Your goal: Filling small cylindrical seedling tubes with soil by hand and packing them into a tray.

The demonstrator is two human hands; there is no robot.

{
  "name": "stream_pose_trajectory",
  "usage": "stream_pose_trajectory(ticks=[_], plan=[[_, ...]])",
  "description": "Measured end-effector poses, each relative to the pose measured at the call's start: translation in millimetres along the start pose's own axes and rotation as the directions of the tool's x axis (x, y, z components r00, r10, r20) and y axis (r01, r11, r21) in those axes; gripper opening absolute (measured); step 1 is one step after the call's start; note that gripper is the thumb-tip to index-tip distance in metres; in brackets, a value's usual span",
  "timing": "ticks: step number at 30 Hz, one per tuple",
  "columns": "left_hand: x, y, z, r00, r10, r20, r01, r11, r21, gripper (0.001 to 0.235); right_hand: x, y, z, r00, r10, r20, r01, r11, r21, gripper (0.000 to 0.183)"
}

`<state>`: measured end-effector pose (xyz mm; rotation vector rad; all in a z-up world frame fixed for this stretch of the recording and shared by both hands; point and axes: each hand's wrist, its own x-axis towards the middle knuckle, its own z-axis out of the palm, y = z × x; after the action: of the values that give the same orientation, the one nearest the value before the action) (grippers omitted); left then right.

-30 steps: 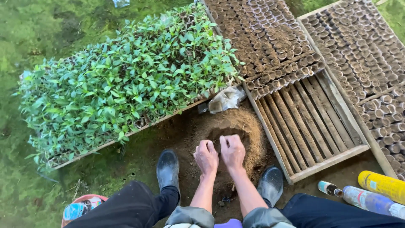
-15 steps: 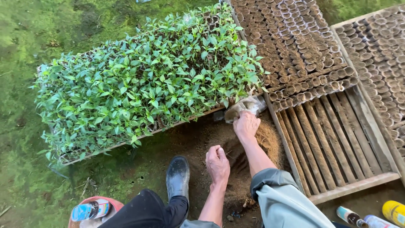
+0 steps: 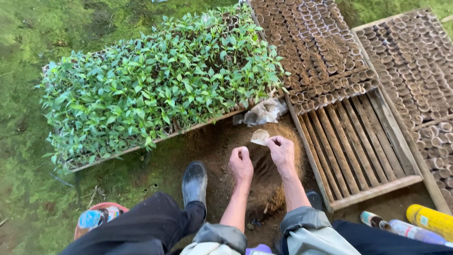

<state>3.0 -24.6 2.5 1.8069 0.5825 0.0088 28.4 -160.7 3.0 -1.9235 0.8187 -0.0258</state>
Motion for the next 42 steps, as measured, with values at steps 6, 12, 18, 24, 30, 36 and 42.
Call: stream_pose_trajectory(ticks=[6, 12, 18, 24, 30, 36, 42], plan=[[-10.3, -35.3, 13.2, 0.963, -0.219, 0.156, 0.262, 0.894, -0.364, 0.032, -63.3, -30.6, -36.8, 0.978, 0.132, 0.161, -0.184, 0.910, 0.372, 0.021], [-44.3, 21.6, -28.6, 0.851, -0.199, 0.485, 0.442, 0.770, -0.460, 0.036, -83.9, -21.5, -45.8, 0.880, 0.341, 0.330, -0.464, 0.765, 0.446, 0.022], [-24.6, -22.7, -7.9, 0.780, -0.126, 0.612, 0.530, 0.652, -0.542, 0.007, -96.0, -13.3, -48.9, 0.805, 0.405, 0.433, -0.577, 0.704, 0.414, 0.019], [-23.9, -21.1, -22.7, 0.797, -0.165, 0.582, 0.536, 0.639, -0.553, 0.010, -100.0, 0.6, -41.9, 0.953, 0.196, 0.233, -0.278, 0.872, 0.402, 0.025], [-26.0, -15.6, -27.4, 0.809, -0.138, 0.572, 0.477, 0.723, -0.499, 0.010, -121.2, -35.9, -67.8, 0.962, -0.005, 0.272, -0.087, 0.942, 0.324, 0.014], [-28.7, -21.0, -21.6, 0.811, -0.093, 0.578, 0.415, 0.787, -0.456, 0.011, -113.7, -17.1, -70.0, 0.954, -0.107, 0.281, 0.023, 0.958, 0.285, 0.016], [-37.1, -7.8, -23.9, 0.826, -0.125, 0.550, 0.401, 0.816, -0.416, 0.013, -116.9, -22.9, -69.6, 0.957, -0.110, 0.270, 0.042, 0.969, 0.244, 0.006]])
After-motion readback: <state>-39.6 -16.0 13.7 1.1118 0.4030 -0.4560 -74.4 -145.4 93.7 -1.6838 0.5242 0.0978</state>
